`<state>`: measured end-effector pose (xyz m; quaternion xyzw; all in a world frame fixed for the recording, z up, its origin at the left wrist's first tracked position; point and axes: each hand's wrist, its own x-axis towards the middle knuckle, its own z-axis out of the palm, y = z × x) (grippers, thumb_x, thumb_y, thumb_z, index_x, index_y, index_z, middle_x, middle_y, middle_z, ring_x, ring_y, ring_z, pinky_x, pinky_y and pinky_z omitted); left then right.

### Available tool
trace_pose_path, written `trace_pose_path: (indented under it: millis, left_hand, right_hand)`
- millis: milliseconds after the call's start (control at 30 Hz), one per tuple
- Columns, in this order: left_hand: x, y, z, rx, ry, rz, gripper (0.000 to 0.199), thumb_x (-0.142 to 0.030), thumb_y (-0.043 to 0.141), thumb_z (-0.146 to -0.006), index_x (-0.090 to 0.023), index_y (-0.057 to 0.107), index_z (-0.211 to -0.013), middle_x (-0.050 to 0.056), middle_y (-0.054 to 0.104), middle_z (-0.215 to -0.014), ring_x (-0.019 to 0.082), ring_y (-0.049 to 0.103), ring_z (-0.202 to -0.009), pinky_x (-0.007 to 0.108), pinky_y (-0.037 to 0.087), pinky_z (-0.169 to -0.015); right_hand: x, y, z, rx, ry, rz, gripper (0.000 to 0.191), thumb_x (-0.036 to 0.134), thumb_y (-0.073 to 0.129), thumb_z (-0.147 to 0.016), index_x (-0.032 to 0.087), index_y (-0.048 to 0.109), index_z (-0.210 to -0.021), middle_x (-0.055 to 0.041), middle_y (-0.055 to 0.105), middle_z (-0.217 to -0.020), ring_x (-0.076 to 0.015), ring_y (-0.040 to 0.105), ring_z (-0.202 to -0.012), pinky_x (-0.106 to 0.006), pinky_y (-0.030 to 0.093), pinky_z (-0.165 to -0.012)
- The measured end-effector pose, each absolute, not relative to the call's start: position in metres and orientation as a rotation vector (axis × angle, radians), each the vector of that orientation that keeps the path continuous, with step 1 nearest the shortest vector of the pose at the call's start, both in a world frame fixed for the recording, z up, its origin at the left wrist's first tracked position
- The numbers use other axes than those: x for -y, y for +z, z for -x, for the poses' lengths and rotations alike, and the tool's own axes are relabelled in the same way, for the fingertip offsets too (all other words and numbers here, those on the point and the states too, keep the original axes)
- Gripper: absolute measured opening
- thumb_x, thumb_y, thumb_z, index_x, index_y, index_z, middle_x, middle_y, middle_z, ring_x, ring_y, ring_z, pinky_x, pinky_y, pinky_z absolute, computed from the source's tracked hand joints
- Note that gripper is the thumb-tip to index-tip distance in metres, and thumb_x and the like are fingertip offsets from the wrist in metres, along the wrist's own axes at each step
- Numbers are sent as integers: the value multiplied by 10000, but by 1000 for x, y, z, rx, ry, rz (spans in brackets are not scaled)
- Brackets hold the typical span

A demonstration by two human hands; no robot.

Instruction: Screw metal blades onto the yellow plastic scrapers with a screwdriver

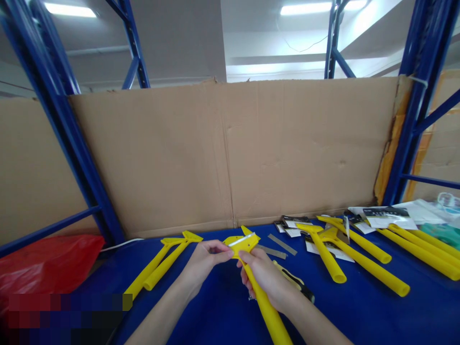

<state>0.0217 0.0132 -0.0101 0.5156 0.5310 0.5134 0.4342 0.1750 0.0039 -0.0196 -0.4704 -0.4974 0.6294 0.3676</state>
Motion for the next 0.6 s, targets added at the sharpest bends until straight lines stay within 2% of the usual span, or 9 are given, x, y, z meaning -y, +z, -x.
trace_pose_path:
  millis: [100, 200, 400, 500, 600]
  left_hand:
    - [-8, -3, -19, -1193, 1175, -1026, 267, -111, 747, -517, -161, 713, -777, 19, 688, -738, 111, 579, -620, 214, 423, -569]
    - [-7, 0, -19, -1130, 1144, -902, 463, -74, 750, -503, -176, 701, -952, 35, 711, -827, 117, 613, -637, 214, 467, -562]
    - [-11, -10, -30, -1290, 1275, -1434, 162, -205, 702, -694, -145, 748, -837, 66, 693, -777, 146, 624, -621, 241, 521, -515]
    - [-8, -16, -29, -1292, 1371, -2017, 169, -215, 593, -810, -189, 754, -851, 82, 696, -928, 189, 661, -829, 287, 564, -685]
    - [-2, -18, -24, -1303, 1319, -2564, 239, -168, 531, -847, -194, 710, -1004, 95, 664, -1101, 218, 638, -994, 350, 544, -850]
  right_hand:
    - [-2, -18, -175, 1314, 1618, 1226, 199, 356, 429, -882, 193, 501, -794, 76, 492, -449, -56, 398, -311, -152, 309, -306]
    - [-4, -17, -178, 1332, 1653, 1214, 200, 361, 443, -877, 193, 505, -789, 79, 495, -431, -54, 396, -289, -148, 311, -297]
    - [-21, -11, -187, 1254, 1779, 1119, 297, 333, 395, -869, 166, 541, -671, 46, 477, -349, -73, 371, -241, -165, 319, -248]
    - [-26, -5, -191, 1192, 1868, 1161, 365, 315, 347, -891, 160, 542, -623, 39, 462, -334, -65, 352, -223, -157, 306, -237]
    - [-29, -3, -194, 1140, 1951, 1206, 412, 321, 306, -912, 158, 543, -616, 42, 449, -339, -54, 335, -224, -146, 288, -240]
